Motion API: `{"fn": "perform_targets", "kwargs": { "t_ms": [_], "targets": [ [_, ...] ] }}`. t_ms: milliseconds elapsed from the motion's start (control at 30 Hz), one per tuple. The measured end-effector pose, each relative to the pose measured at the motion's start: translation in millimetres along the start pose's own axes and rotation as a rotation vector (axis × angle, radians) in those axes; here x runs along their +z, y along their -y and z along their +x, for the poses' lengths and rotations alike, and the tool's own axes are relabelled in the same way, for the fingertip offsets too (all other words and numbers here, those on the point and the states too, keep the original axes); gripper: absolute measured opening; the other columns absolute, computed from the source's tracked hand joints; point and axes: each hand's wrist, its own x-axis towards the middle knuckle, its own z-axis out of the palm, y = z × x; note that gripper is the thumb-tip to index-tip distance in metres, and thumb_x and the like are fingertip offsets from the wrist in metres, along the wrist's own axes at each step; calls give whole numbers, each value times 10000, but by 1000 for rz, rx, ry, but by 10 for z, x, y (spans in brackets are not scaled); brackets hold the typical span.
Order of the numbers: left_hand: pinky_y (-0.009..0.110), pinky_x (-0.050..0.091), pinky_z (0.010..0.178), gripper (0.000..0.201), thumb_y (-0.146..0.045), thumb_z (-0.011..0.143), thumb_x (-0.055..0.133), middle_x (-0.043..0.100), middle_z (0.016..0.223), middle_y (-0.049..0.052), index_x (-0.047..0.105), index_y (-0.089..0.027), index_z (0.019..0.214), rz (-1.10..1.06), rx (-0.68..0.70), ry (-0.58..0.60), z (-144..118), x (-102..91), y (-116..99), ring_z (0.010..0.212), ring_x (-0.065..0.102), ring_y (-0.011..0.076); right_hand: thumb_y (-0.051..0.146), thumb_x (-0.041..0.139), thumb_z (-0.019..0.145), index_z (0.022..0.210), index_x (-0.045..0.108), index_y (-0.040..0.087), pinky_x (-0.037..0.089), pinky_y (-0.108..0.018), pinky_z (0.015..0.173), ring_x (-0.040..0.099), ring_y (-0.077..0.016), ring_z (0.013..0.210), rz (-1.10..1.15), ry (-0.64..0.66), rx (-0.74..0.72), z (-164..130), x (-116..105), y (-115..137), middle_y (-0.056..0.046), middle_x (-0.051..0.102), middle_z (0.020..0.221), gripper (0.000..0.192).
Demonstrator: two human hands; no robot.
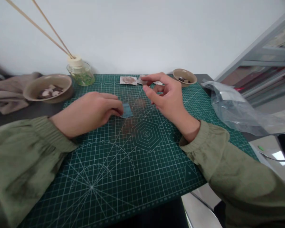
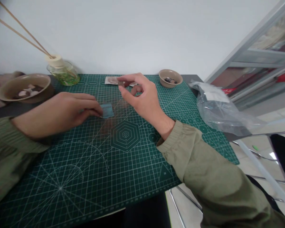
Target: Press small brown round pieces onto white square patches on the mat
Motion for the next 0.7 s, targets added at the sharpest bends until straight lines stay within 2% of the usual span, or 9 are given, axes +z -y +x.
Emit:
{"fn": "perform_targets", "kwargs": {
  "t_ms": [33,167,233,267,300,433,500,567,700],
  "targets": [
    [354,662,964,503,-671,1052,574,849,906,-26,859,-286,894,-4,-16,6,-2,-2,44,880,782,195,490,892,1066,1252,895,254,631,-337,640,719,-179,778,-7,5,3,-1,-1,-2,-93,873,1270,300],
    [385,659,854,517,-718,951,856,869,927,-19,869,-215,1072,-186,-203,-257,46,-102,207,806,759,191,458,897,1038,1259,867,242,585,-330,596,611,-127,618,18,-13,50,0,12,-33,-62,863,1136,310],
    [414,674,813,659,-844,915,866,895,979,11,875,-215,1113,-280,-287,-143,90,-100,264,810,772,222,438,909,1008,1221,842,235,572,-320,592,633,-127,626,43,-2,76,2,22,-48,-60,864,1121,302],
    [432,683,818,701,-896,910,822,901,982,27,886,-226,1104,-274,-264,-8,102,-71,283,836,784,248,437,913,995,1204,832,234,572,-316,591,651,-130,639,48,11,91,3,26,-52,-60,869,1132,302],
    [445,685,835,734,-939,903,782,903,978,34,891,-245,1114,-229,-235,19,98,-26,294,863,792,267,437,914,984,1193,826,234,578,-313,592,669,-135,652,48,29,105,3,27,-53,-61,874,1151,305],
    [479,650,932,605,-871,1035,660,877,1124,31,859,-319,1182,41,-117,-182,-81,199,280,946,781,287,400,884,988,1196,846,229,638,-327,647,711,-148,700,24,116,108,-3,19,-46,-66,879,1235,271],
    [497,624,1100,509,-785,1098,648,839,1266,42,844,-338,1242,79,-32,-166,-203,282,268,1099,779,308,361,874,1007,1200,866,236,671,-355,705,701,-157,718,-31,155,73,-7,11,-42,-74,874,1259,230],
    [494,613,1119,521,-791,1101,656,794,1321,67,820,-357,1338,75,-33,-228,-282,318,272,1144,771,322,340,883,1018,1175,881,252,698,-393,765,727,-198,800,-91,184,25,-9,6,-38,-91,874,1279,180],
    [520,621,1108,504,-783,1102,650,808,1202,66,858,-340,1222,45,7,-159,-321,234,322,1063,765,314,328,887,1019,1097,899,271,717,-476,899,795,-306,1060,-101,193,-28,-23,20,-47,-111,891,1202,97]
  ]
}}
